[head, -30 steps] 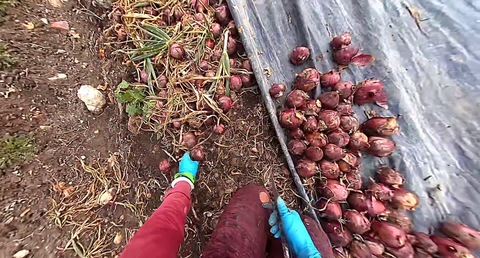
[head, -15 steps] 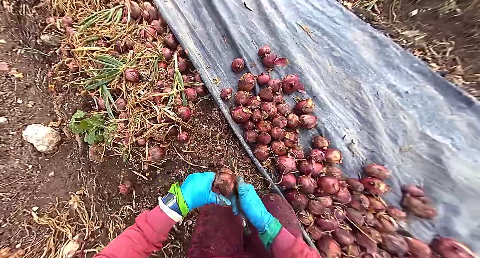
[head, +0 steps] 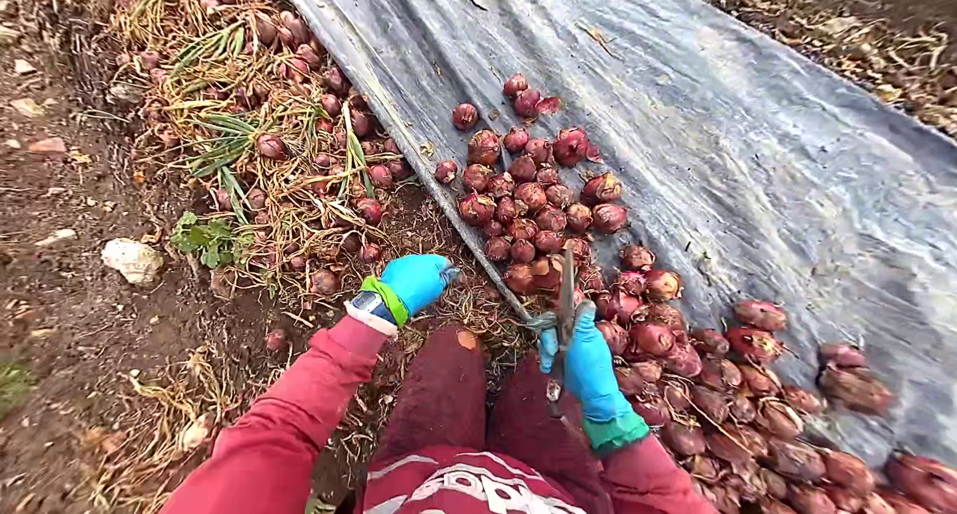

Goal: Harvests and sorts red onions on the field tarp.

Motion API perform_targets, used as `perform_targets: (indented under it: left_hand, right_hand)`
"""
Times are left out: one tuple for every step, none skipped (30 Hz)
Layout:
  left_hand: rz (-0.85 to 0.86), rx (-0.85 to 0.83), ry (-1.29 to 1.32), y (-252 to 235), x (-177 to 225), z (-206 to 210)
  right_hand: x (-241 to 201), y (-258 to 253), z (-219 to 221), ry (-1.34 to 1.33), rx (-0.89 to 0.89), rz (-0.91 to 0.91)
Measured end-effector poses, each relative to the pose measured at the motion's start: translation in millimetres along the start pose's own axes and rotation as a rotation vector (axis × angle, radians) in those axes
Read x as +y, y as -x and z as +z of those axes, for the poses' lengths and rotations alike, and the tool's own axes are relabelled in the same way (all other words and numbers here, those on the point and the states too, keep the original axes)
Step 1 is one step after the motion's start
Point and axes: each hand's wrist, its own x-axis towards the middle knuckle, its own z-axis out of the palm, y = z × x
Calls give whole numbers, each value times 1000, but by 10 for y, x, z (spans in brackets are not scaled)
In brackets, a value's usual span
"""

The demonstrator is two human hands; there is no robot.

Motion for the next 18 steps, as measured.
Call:
perform_targets:
  left_hand:
    - [-81, 147, 140, 157, -296, -49]
    - [-153, 278, 271, 408, -628, -50]
    - [-231, 385, 363, 707, -983, -9]
    - [-325, 468, 436, 1021, -1355, 86]
    - [-441, 539, 508, 1348, -1723, 254]
    - [-582, 595, 571, 1665, -2061, 476]
    - [-736, 643, 603, 1948, -2354, 736]
    - [-891, 678, 612, 2181, -2600, 1011]
    - [-1024, 715, 636, 2343, -2815, 1294]
    - [-1131, 756, 694, 2440, -2970, 1565]
    - [-1210, 796, 778, 2460, -3061, 1827]
    - [-1264, 831, 877, 2393, -3116, 2088]
    - [-1307, 835, 979, 2266, -3149, 2354]
    - [-1350, 787, 1044, 2106, -3163, 2621]
    - [-1389, 687, 1083, 1936, -3161, 2890]
    - [-1415, 571, 1107, 1756, -3142, 3137]
    - [-1418, 492, 1129, 1522, -3094, 3329]
    - [-1433, 448, 1123, 1293, -3056, 3458]
  right_hand:
    - [17, 60, -82, -3, 62, -6]
    - [87, 146, -122, 19, 75, 5]
    - [200, 235, -128, 46, 64, 34]
    - [336, 318, -117, 66, 38, 78]
    - [495, 392, -96, 79, 6, 130]
    - [644, 471, -61, 91, -26, 180]
    - [759, 554, -8, 98, -44, 225]
    - [847, 617, 66, 108, -55, 258]
    - [915, 654, 155, 109, -69, 285]
    - [964, 682, 246, 118, -91, 299]
    - [991, 705, 328, 143, -113, 307]
    - [998, 723, 398, 187, -136, 320]
    - [990, 726, 447, 239, -161, 339]
    - [980, 710, 483, 278, -178, 356]
    - [963, 692, 509, 308, -183, 382]
    - [943, 655, 531, 325, -188, 404]
    - [929, 569, 508, 322, -190, 415]
    - [900, 503, 503, 322, -184, 429]
